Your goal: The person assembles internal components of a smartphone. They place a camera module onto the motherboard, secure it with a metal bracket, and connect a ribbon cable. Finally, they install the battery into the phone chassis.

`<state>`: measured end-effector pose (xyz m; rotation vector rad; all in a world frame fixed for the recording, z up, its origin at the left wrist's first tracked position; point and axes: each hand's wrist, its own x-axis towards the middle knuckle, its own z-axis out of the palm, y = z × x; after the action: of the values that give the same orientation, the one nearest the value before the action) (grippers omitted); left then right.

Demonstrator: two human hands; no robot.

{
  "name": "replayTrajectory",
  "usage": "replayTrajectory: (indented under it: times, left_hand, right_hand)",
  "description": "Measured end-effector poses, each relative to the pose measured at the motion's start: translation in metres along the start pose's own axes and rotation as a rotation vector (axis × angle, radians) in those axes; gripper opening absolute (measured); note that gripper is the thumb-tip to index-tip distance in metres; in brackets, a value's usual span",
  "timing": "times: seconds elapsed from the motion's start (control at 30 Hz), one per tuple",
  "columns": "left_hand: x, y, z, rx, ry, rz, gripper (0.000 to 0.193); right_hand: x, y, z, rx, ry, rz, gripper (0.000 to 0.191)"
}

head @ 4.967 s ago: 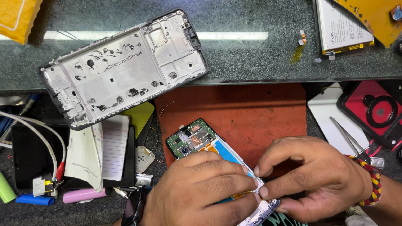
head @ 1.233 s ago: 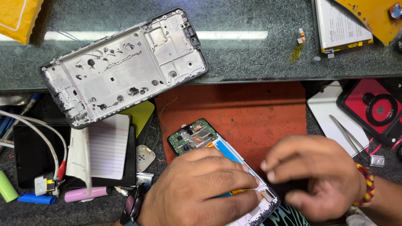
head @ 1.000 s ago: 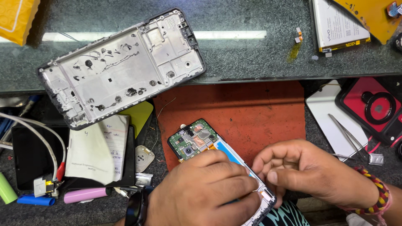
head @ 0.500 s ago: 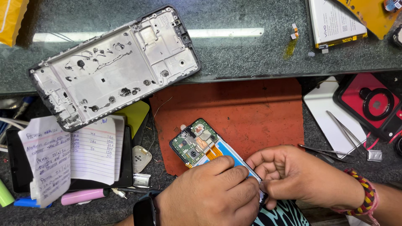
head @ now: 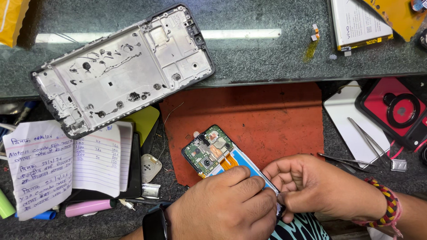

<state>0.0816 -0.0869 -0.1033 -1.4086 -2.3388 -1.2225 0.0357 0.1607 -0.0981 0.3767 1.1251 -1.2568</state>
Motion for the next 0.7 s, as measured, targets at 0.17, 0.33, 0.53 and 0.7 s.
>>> replayTrajectory:
  times: [0.17, 0.33, 0.53, 0.7]
  left_hand:
    - [-0.001, 0.000, 0.002, 0.004, -0.012, 0.012, 0.013]
    - [0.003, 0.000, -0.001, -0.008, -0.041, 0.018, 0.012]
    - [0.012, 0.004, -0.010, 0.003, -0.019, -0.017, 0.014]
    - [0.020, 0.005, -0.008, 0.016, 0.030, -0.099, 0.033]
  right_hand:
    - [0.000, 0.002, -0.002, -0.015, -0.015, -0.007, 0.040]
    - [-0.001, 0.004, -0.004, -0.013, -0.056, -0.052, 0.032]
    - [-0.007, 0.002, -0.011, -0.031, -0.054, -0.040, 0.040]
    - [-0.008, -0.001, -0.026, -0.105, -0.010, -0.134, 0.048]
